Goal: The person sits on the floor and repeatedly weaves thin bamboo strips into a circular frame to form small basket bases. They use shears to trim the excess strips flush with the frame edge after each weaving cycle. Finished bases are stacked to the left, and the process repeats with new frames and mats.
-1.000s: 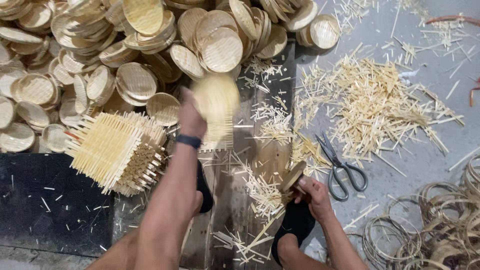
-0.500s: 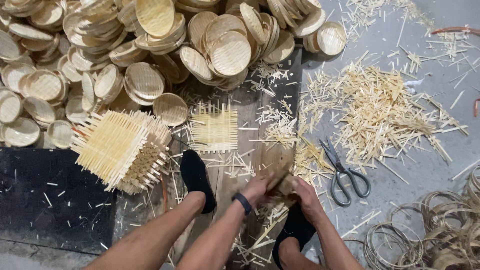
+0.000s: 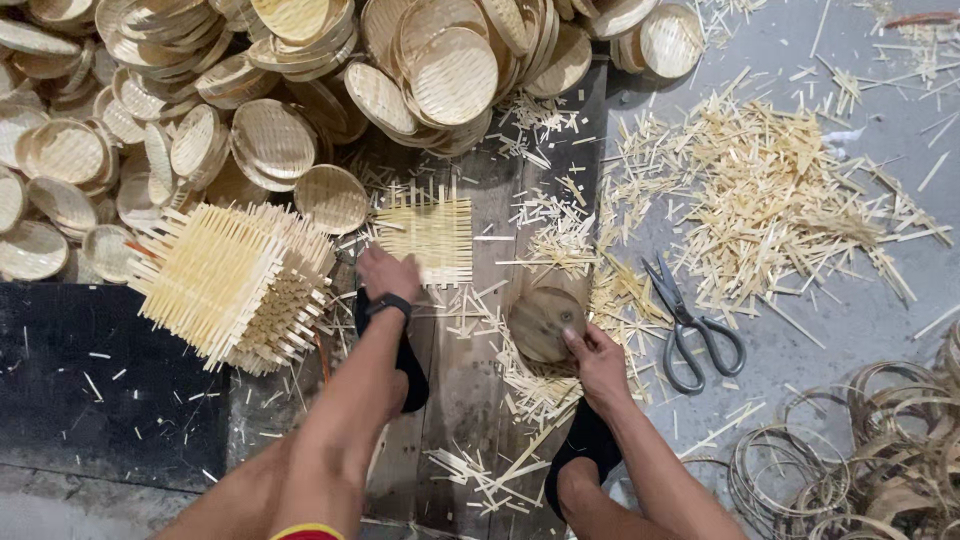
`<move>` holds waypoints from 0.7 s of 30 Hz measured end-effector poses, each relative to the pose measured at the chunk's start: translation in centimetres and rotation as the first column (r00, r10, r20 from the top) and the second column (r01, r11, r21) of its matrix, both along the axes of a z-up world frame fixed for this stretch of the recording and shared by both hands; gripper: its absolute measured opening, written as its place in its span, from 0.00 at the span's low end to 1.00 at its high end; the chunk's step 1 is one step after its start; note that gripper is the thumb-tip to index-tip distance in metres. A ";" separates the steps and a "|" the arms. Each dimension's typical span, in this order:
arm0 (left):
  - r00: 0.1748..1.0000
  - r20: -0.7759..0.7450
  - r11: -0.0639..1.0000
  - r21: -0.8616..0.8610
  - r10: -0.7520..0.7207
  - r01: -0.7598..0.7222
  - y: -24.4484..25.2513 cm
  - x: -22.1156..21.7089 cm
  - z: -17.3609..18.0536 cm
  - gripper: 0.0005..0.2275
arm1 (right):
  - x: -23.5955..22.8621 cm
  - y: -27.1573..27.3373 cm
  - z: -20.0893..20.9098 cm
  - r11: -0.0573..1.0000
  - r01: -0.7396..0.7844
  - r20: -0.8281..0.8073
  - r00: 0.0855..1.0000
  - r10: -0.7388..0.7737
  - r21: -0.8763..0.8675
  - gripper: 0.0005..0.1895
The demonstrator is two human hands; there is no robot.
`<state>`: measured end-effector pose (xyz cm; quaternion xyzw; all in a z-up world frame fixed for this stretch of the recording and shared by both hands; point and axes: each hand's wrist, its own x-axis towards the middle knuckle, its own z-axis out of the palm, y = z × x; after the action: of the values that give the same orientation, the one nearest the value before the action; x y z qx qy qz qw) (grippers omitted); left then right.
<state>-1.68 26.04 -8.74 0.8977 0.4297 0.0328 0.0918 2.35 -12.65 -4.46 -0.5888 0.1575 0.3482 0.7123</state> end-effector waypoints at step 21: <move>0.966 0.183 0.321 -0.940 0.182 0.117 -10.5 0.2 10.8 0.23 | 1.9 -2.5 -0.7 0.987 0.105 -0.016 0.994 -0.104 0.121 0.23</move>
<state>-1.53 15.59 2.09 0.6538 0.3703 -0.1066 0.6512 4.21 -15.15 -5.14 -0.5334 0.1699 0.3220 0.7635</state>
